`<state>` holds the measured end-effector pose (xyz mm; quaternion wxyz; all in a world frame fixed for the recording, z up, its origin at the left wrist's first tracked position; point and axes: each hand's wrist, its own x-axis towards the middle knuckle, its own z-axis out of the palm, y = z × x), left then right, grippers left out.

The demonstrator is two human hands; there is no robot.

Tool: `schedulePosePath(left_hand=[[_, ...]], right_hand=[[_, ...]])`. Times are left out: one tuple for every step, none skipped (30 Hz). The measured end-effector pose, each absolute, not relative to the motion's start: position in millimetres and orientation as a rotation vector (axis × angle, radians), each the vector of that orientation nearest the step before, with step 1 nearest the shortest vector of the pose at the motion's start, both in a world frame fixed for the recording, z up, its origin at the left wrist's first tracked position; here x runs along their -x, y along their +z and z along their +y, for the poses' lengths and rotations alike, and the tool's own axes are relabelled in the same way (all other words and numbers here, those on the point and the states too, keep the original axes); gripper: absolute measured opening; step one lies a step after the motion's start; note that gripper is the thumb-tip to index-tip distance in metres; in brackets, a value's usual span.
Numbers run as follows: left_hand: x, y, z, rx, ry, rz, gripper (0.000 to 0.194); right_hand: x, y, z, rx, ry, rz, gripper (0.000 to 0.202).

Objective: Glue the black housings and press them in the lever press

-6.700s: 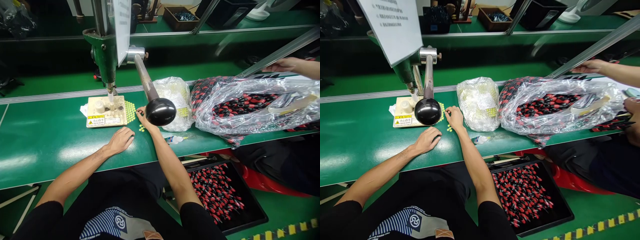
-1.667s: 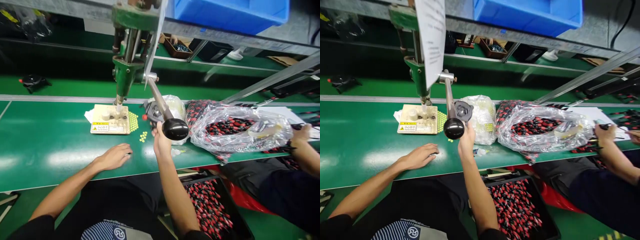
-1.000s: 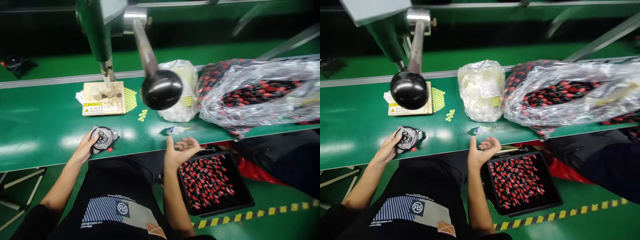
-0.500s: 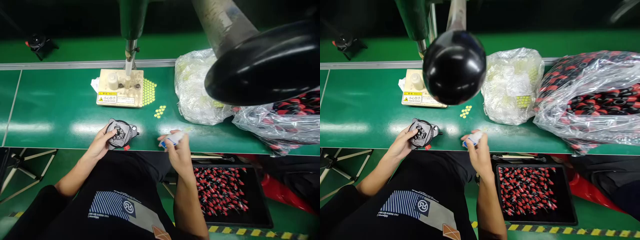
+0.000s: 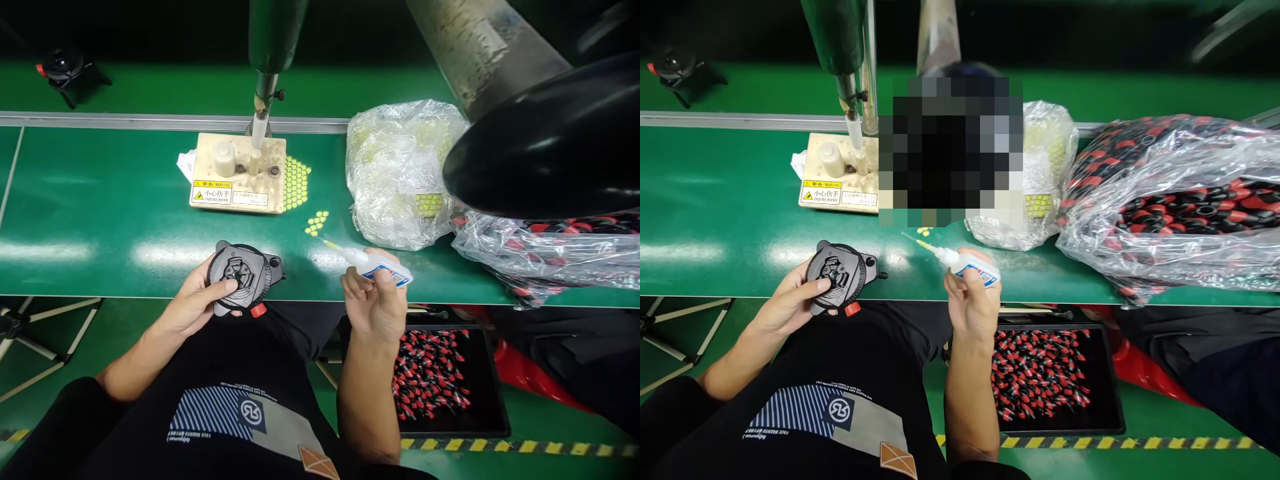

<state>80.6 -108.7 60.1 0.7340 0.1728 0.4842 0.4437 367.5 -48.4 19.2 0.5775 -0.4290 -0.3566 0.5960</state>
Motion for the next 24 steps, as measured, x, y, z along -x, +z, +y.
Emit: schedulePosePath(left_hand=[[-81.3, 59.8, -109.1, -0.379, 0.979, 1.065, 0.053], [-82.0, 59.6, -109.4, -0.381, 0.983, 1.061, 0.052], [-82.8, 59.4, -109.6, -0.385, 0.988, 1.054, 0.052], [-83.4, 59.5, -109.7, -0.391, 0.991, 1.046, 0.051], [-84.0, 59.7, -109.8, -0.400, 0.992, 1.040, 0.050], [-84.6, 60.2, -109.9, -0.410, 0.993, 1.038, 0.049], [-85.1, 60.9, -110.1, -0.421, 0.992, 1.038, 0.049], [-85.7, 61.8, -110.4, -0.432, 0.989, 1.042, 0.049], [-86.4, 62.9, -110.7, -0.443, 0.985, 1.050, 0.050], [-87.1, 64.1, -111.1, -0.454, 0.983, 1.059, 0.051], [-88.0, 65.3, -111.5, -0.464, 0.984, 1.068, 0.053], [-88.8, 66.5, -111.8, -0.472, 0.986, 1.078, 0.055], [-89.6, 67.6, -112.2, -0.481, 0.990, 1.086, 0.057], [-90.3, 68.6, -112.4, -0.487, 0.994, 1.092, 0.058], [-90.9, 69.5, -112.6, -0.492, 0.997, 1.094, 0.059], [-91.4, 70.3, -112.8, -0.493, 0.998, 1.093, 0.060], [-91.8, 70.9, -112.9, -0.492, 0.998, 1.092, 0.060], [-92.1, 71.4, -113.0, -0.489, 0.997, 1.090, 0.060], [-92.3, 71.9, -113.2, -0.483, 0.995, 1.090, 0.061], [-92.5, 72.2, -113.4, -0.476, 0.994, 1.092, 0.062], [-92.6, 72.5, -113.7, -0.467, 0.992, 1.096, 0.063], [-92.7, 72.6, -114.1, -0.459, 0.989, 1.099, 0.063], [-92.6, 72.7, -114.6, -0.452, 0.987, 1.102, 0.063], [-92.6, 72.7, -115.1, -0.448, 0.984, 1.103, 0.062]], right_hand=[[-368.6, 18.7, -44.9, 0.964, 1.392, -0.814, 0.036], [-369.6, 18.9, -41.4, 0.932, 1.390, -0.793, 0.036], [-370.2, 19.9, -38.2, 0.916, 1.383, -0.769, 0.038], [-369.9, 22.1, -35.3, 0.916, 1.370, -0.744, 0.040], [-368.6, 25.6, -33.0, 0.929, 1.353, -0.724, 0.042], [-366.0, 30.2, -31.2, 0.947, 1.328, -0.717, 0.042], [-361.8, 35.8, -30.1, 0.963, 1.289, -0.726, 0.040], [-356.0, 42.2, -29.7, 0.972, 1.230, -0.749, 0.037], [-348.9, 49.1, -30.0, 0.970, 1.149, -0.785, 0.033], [-340.8, 56.0, -31.1, 0.968, 1.045, -0.825, 0.031], [-332.4, 62.6, -33.0, 0.969, 0.920, -0.865, 0.029], [-324.2, 68.6, -35.7, 0.975, 0.773, -0.902, 0.028], [-317.0, 73.5, -38.8, 0.983, 0.607, -0.933, 0.028], [-311.2, 77.2, -42.3, 1.000, 0.451, -0.965, 0.028], [-307.2, 79.7, -45.7, 1.026, 0.331, -1.013, 0.028], [-304.9, 80.9, -48.9, 1.044, 0.254, -1.085, 0.027], [-304.0, 81.1, -51.6, 1.040, 0.214, -1.173, 0.025], [-304.0, 80.6, -53.5, 1.029, 0.203, -1.263, 0.023], [-304.4, 79.6, -54.6, 1.006, 0.202, -1.344, 0.020], [-304.6, 78.5, -55.0, 0.972, 0.189, -1.401, 0.017], [-304.5, 77.5, -54.6, 0.939, 0.164, -1.434, 0.015], [-303.9, 76.8, -53.9, 0.917, 0.142, -1.452, 0.012], [-302.9, 76.4, -52.9, 0.902, 0.122, -1.466, 0.010], [-301.7, 76.4, -51.9, 0.890, 0.103, -1.479, 0.008]])
